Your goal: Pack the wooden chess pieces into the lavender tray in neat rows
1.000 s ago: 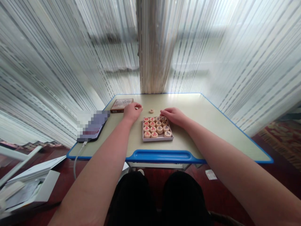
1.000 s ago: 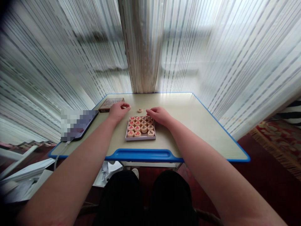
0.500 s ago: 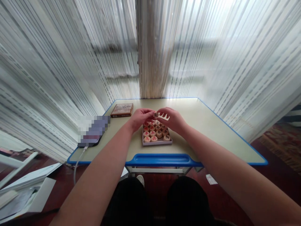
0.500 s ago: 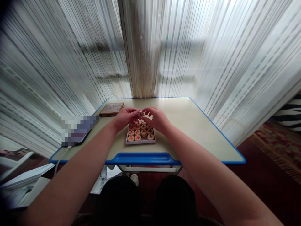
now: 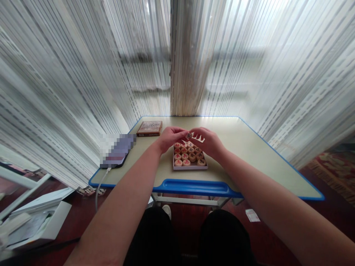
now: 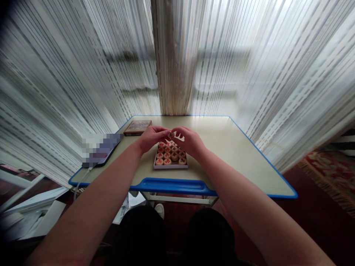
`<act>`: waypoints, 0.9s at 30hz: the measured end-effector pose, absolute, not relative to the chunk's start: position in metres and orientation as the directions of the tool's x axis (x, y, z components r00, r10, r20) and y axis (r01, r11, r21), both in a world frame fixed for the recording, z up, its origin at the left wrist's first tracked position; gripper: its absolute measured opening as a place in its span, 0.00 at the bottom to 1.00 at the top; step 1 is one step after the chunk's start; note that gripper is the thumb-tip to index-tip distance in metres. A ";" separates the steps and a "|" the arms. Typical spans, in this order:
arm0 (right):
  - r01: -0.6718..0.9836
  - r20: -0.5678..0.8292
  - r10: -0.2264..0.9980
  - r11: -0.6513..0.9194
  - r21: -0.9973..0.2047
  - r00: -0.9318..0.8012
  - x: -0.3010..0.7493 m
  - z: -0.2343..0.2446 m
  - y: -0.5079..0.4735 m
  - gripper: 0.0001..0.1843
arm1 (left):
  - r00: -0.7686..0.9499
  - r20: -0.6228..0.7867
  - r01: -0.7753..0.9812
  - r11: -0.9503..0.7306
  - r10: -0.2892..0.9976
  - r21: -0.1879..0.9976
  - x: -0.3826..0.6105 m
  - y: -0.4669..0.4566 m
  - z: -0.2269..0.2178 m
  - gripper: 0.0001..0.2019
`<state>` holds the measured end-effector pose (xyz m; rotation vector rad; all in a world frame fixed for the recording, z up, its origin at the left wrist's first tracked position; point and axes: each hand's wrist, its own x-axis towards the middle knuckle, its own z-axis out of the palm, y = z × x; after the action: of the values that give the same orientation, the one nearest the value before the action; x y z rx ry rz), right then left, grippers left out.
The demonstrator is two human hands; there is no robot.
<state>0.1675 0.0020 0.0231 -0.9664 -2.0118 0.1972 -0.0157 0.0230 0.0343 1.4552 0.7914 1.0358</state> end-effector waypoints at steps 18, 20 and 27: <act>0.638 0.584 0.744 0.629 -0.445 -0.326 0.183 0.040 -0.007 0.12 | 0.386 -0.007 0.179 -0.068 0.923 0.982 -0.037 0.035 0.019 0.13; 0.632 0.577 0.742 0.635 -0.443 -0.341 0.182 0.039 -0.007 0.13 | 0.357 0.002 0.176 -0.069 0.934 0.982 -0.037 0.034 0.019 0.12; 0.618 0.556 0.745 0.643 -0.452 -0.368 0.182 0.040 -0.007 0.14 | 0.309 0.009 0.188 -0.070 0.951 0.980 -0.033 0.031 0.022 0.11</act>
<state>0.1823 -0.0071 0.0398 -1.0573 -2.1009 0.2132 -0.0326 0.0314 0.0221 1.5138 1.0918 0.9017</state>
